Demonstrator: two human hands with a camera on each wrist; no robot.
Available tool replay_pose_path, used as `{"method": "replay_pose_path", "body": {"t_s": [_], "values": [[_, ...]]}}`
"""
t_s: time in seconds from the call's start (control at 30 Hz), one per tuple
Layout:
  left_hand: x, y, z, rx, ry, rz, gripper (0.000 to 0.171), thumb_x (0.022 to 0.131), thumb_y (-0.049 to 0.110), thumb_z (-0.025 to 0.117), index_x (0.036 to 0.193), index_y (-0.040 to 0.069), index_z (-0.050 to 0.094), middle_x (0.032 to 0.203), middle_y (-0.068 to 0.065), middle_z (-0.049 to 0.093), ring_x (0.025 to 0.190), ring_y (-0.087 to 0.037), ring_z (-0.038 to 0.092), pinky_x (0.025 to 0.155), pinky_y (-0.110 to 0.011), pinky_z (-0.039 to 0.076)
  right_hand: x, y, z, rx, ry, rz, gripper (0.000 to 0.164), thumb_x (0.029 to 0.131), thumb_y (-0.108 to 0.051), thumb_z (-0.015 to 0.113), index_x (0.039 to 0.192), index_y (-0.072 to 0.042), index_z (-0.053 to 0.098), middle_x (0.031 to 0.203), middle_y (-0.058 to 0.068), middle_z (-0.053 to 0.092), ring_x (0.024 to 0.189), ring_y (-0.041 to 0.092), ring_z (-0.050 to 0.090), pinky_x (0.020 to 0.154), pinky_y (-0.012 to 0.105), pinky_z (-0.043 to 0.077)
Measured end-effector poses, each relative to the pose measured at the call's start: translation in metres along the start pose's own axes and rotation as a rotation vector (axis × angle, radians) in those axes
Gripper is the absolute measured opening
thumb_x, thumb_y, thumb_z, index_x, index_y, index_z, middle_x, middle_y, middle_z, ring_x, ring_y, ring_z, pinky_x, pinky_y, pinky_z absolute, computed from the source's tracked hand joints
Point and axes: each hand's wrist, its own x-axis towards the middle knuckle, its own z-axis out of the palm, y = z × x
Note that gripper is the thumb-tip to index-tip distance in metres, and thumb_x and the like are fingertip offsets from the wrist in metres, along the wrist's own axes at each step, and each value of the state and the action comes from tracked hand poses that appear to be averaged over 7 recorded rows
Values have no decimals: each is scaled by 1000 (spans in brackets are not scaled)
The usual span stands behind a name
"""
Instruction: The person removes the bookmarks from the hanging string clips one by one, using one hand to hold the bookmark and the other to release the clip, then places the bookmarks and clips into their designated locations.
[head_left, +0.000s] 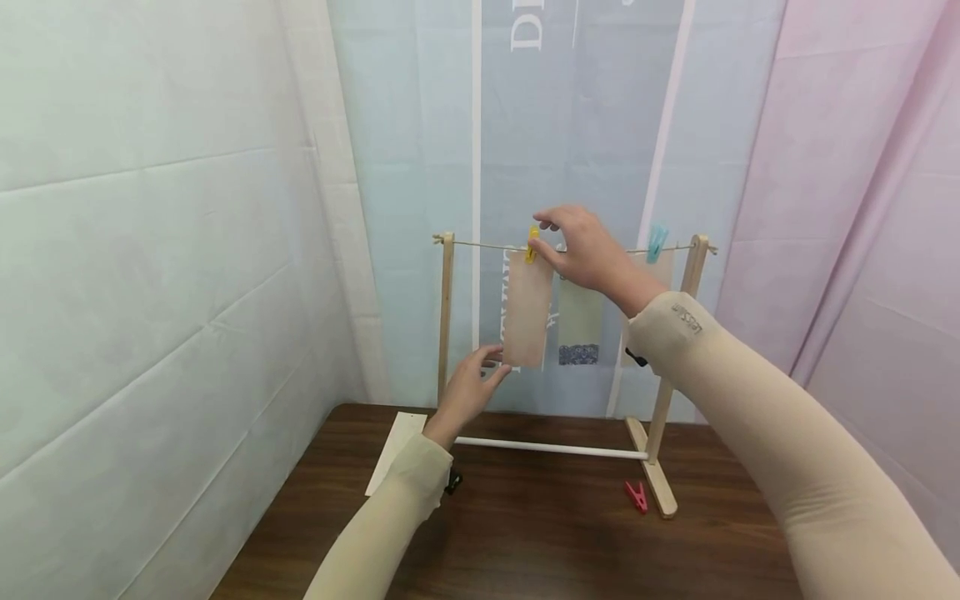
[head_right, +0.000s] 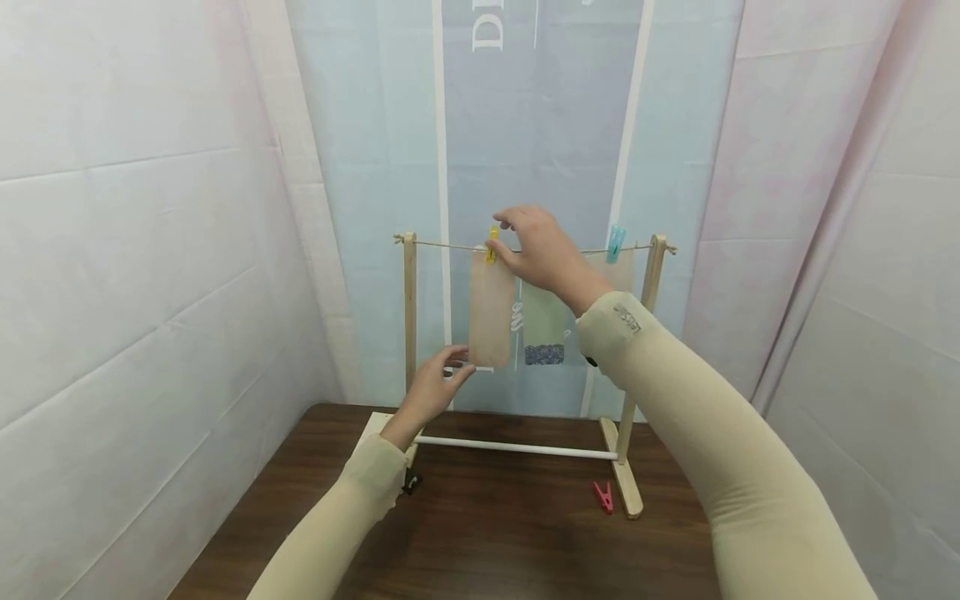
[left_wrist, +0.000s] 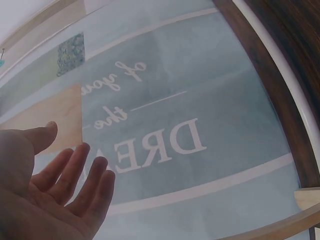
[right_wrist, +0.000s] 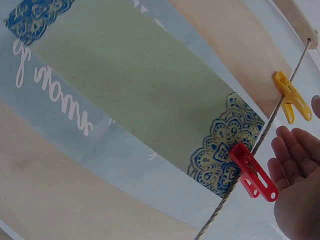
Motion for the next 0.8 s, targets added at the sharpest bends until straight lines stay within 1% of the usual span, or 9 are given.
{"method": "replay_pose_path", "body": {"t_s": [0.13,0.3,0.37,0.53,0.73,0.8], "values": [[1,-1,1,-6,-2,-6,39,108,24,69,143,7,63,135,-12,71,126,-30,67,109,-51,53,5,-3,1,-16,-43,32,44,107,-20,70,140,8,63,126,26,69,118,41,63,104,57,50],[0,-1,2,-1,9,-10,37,108,24,69,141,8,66,131,-10,74,124,-29,69,107,-50,54,8,-5,3,-35,-124,81,42,109,-20,66,139,9,63,126,26,68,118,42,64,103,57,51],[0,-2,3,3,15,-12,35,107,23,70,139,9,67,129,-9,75,122,-28,69,107,-51,54,9,-6,3,-30,-138,91,40,110,-20,65,138,8,63,127,26,69,119,42,64,104,57,50],[0,-3,4,-4,20,-20,29,107,25,70,133,12,70,122,-6,76,119,-27,70,106,-52,54,10,-7,4,-21,-134,90,35,110,-18,64,135,7,66,127,25,69,117,39,65,104,56,51],[-3,-3,5,18,21,-27,23,107,27,70,126,14,73,118,-1,77,114,-22,72,101,-44,57,8,-7,3,-1,-140,103,34,110,-17,64,134,7,66,129,25,68,118,39,65,104,55,51],[-3,-2,5,16,24,-29,22,107,27,70,124,13,73,117,-2,77,114,-22,72,100,-44,57,8,-8,2,12,-138,107,33,110,-17,64,133,6,67,128,25,69,118,39,65,104,55,52]]}}
